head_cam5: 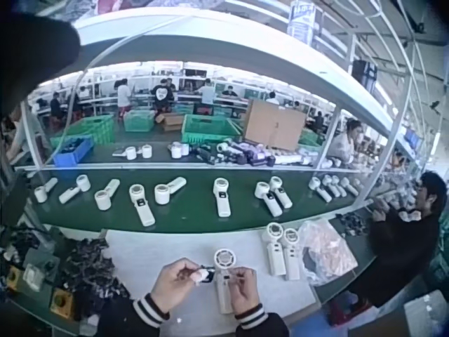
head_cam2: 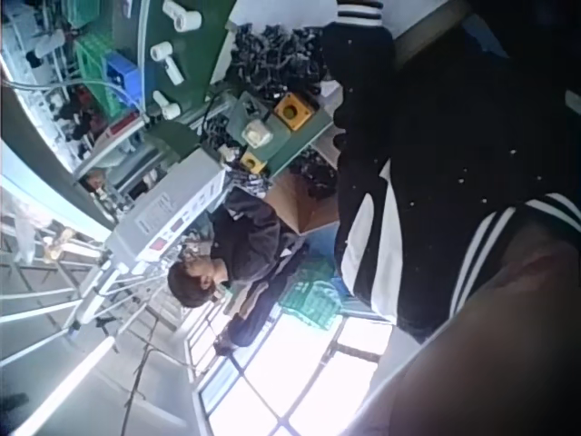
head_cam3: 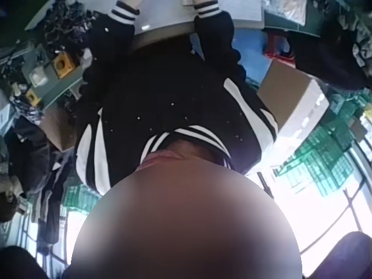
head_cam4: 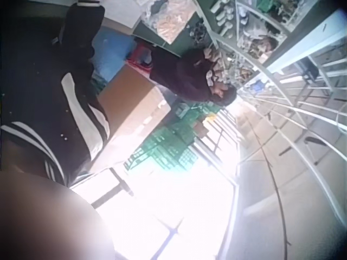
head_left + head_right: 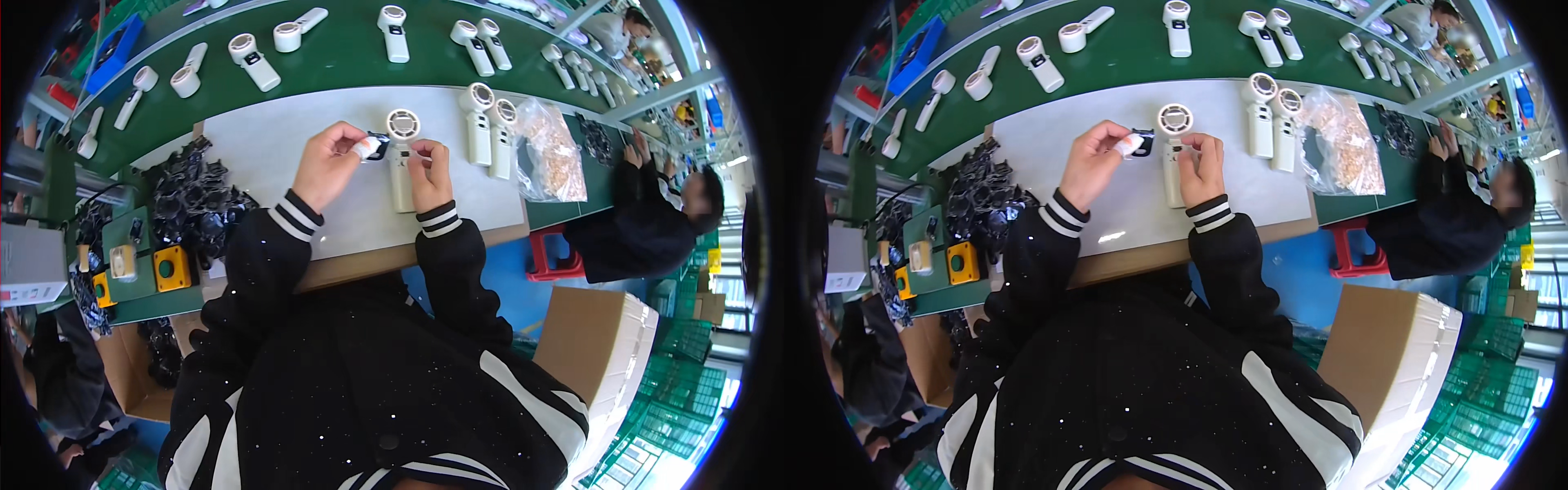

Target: Assembling handheld electronic devices by inserting components into housings and testing them on a production line.

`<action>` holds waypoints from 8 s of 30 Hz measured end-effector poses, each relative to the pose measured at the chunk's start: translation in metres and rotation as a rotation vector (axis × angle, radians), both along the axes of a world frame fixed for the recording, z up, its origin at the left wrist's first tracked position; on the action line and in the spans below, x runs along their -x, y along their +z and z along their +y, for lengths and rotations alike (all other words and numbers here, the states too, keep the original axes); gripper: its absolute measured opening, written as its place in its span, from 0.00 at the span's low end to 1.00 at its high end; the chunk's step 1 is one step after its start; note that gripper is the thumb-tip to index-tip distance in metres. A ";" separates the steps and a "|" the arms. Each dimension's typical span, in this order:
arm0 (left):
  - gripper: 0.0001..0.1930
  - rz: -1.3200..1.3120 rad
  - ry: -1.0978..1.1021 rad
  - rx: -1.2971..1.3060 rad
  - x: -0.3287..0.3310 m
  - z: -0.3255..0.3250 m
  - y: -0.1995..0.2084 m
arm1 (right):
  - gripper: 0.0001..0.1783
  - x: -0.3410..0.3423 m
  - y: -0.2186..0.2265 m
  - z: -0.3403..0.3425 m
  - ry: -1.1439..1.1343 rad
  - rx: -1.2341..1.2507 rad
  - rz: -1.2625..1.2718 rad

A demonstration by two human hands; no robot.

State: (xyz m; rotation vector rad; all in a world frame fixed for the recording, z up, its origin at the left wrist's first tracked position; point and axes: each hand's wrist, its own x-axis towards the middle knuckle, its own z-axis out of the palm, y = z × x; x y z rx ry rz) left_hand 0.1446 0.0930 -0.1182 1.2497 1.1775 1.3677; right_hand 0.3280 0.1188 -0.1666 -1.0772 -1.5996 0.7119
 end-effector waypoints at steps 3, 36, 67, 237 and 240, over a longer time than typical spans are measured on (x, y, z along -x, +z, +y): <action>0.04 -0.026 0.017 0.131 -0.026 0.005 -0.009 | 0.07 -0.010 0.019 -0.001 -0.004 0.024 0.013; 0.11 0.827 0.180 -0.374 -0.062 -0.013 -0.026 | 0.03 -0.037 0.022 0.013 0.035 0.210 0.012; 0.20 0.169 0.128 -0.181 -0.076 -0.010 -0.041 | 0.20 -0.012 0.017 -0.001 0.192 0.191 0.114; 0.08 -0.187 0.211 0.237 0.047 -0.028 -0.016 | 0.05 0.074 0.017 -0.021 0.040 0.227 0.129; 0.07 -0.213 0.180 0.242 0.039 -0.029 -0.010 | 0.02 0.067 0.028 -0.019 0.204 0.330 0.238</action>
